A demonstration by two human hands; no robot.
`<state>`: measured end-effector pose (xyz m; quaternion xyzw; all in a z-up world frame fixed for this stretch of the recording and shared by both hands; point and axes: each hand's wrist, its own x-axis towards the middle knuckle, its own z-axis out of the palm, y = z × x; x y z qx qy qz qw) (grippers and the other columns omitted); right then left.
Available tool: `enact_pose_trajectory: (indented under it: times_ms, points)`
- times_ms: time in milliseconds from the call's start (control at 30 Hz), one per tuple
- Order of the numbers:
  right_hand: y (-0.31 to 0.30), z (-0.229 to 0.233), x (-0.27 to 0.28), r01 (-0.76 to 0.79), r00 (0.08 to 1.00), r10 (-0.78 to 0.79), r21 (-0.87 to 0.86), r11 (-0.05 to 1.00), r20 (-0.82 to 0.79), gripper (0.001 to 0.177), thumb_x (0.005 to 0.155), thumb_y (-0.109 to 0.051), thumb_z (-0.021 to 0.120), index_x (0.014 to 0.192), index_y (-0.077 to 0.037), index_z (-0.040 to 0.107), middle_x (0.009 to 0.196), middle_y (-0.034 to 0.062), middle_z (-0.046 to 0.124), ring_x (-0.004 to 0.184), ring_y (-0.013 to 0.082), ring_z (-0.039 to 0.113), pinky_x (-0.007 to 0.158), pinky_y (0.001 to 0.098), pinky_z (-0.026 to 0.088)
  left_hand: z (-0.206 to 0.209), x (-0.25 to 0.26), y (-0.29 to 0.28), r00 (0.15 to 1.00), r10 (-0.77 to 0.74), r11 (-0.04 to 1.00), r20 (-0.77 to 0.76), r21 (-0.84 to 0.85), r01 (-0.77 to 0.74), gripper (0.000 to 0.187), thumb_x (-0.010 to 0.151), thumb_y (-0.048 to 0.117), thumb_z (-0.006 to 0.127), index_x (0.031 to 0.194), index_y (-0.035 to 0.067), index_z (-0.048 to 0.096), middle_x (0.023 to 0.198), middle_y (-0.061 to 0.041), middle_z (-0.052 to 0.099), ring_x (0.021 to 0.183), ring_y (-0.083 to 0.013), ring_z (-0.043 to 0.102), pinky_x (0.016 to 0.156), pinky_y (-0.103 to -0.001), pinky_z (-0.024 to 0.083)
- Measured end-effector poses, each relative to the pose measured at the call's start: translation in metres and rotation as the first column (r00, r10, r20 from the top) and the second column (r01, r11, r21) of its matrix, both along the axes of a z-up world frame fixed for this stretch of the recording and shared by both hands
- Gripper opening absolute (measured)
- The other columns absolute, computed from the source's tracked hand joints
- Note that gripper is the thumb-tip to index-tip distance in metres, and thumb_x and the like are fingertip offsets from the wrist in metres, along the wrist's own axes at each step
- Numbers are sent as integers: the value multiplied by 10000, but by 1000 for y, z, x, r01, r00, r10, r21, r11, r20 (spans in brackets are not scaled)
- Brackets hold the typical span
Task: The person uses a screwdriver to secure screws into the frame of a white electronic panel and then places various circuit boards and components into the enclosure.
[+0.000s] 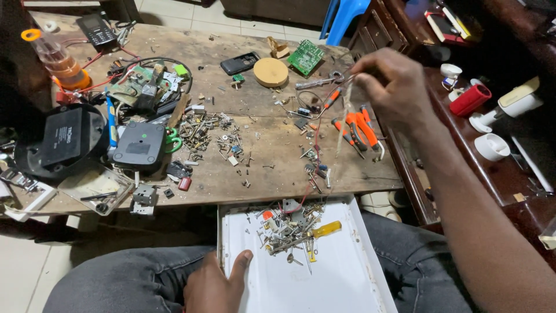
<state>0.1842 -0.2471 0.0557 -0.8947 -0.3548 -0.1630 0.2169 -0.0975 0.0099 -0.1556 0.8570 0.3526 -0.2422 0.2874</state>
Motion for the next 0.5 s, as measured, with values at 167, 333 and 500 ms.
enact_pose_trajectory:
  times_ms: [167, 333, 500]
  points:
    - [-20, 23, -2, -72, 996, 39, 412, 908, 86, 55, 1092, 87, 583, 1126, 53, 611, 954, 160, 598, 665, 192, 611, 577, 270, 523, 0, -1, -3, 999, 4, 1000, 35, 25, -5, 776, 804, 885, 492, 1058, 162, 613, 990, -161, 755, 992, -431, 702, 801, -532, 531]
    - [-49, 39, 29, -61, 998, 21, 904, 423, 57, 341, 1165, -148, 726, 1225, -91, 395, 1075, 195, 593, 708, 209, 600, 519, 318, 541, -1, -1, -4, 1000, 18, 999, 25, 41, -19, 764, 804, 893, 483, 994, 164, 608, 899, -116, 746, 915, -390, 719, 741, -483, 522]
    - [-64, 66, 47, 121, 991, -108, 830, 544, -74, 100, 1107, -160, 406, 1020, -164, 453, 893, 21, 517, 703, 100, 506, 604, 221, 421, -2, -2, -4, 999, 23, 999, 47, 46, -25, 814, 793, 892, 429, 1101, 164, 625, 1000, -177, 762, 995, -432, 708, 803, -506, 537]
